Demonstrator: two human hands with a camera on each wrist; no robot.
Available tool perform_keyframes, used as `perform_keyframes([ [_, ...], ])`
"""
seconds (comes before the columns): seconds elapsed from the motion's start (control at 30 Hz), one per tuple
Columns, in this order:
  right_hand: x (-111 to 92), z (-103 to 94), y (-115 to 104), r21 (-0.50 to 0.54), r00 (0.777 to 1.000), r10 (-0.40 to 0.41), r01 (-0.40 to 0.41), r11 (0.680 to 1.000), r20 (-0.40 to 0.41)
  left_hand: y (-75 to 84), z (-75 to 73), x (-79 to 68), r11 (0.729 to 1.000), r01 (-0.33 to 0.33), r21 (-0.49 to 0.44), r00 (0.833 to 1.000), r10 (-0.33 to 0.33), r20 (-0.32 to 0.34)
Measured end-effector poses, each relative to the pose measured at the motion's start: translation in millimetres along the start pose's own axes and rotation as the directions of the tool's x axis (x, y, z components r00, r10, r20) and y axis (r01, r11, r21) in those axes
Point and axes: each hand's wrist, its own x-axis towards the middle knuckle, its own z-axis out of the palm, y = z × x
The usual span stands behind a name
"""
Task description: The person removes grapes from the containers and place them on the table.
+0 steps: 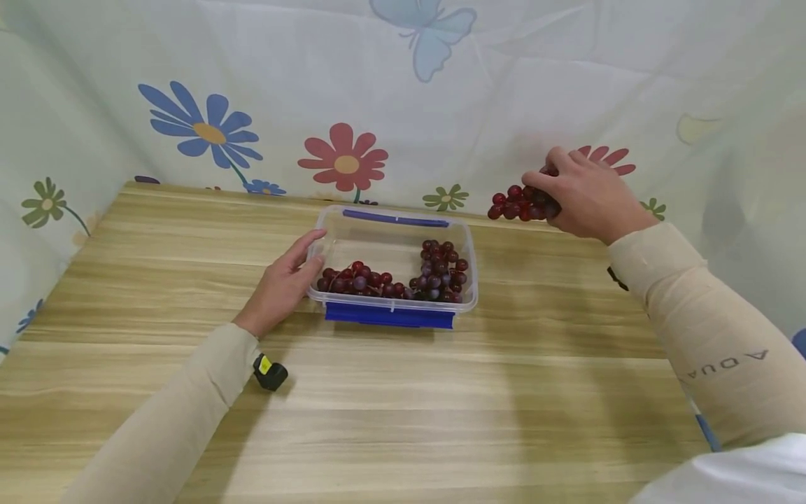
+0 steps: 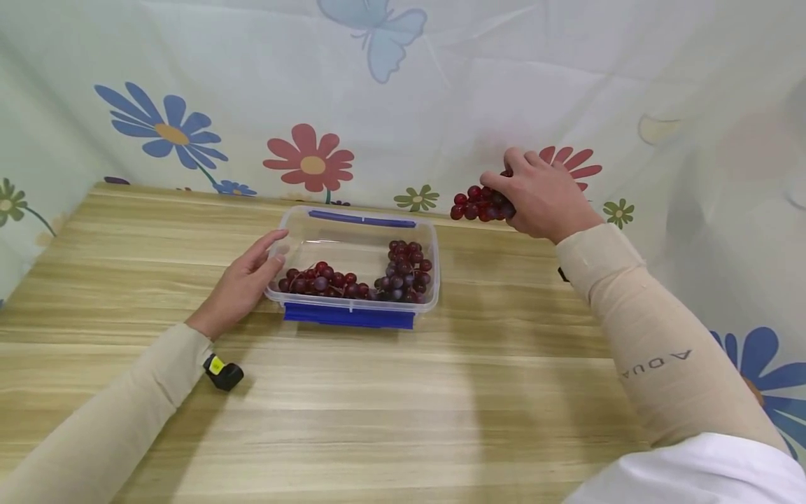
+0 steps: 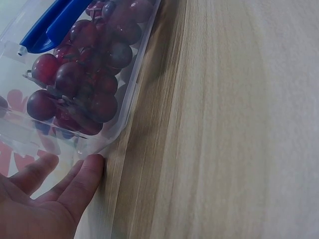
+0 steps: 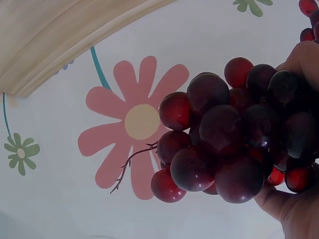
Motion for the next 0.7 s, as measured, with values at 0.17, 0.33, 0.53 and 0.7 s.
perform_keyframes([
  [0.17, -3.9, -0.3, 4.9, 0.002, 1.000, 0.010, -0.010, 1.000, -0.020, 0.4, -0.2, -0.4, 1.000, 0.008, -0.001, 1.000, -0.008, -0.001],
  [0.33, -8.0, -0.7, 11.3, -0.002, 0.999, 0.010, -0.010, 1.000, -0.054, 1.2, 2.0, 0.7, 1.000, 0.000, 0.005, 1.000, 0.000, -0.005],
  [0.53, -10.7, -1.7, 18.2, 0.018, 0.996, 0.033, -0.031, 0.999, -0.079, 2.9, 2.7, 1.2, 1.000, -0.004, 0.000, 1.000, 0.004, 0.003],
  [0.7, -10.5, -3.4, 22.2, 0.030, 0.998, 0.041, -0.040, 0.999, -0.054, 4.4, 1.4, 0.6, 1.000, -0.002, -0.008, 1.000, 0.002, 0.000],
])
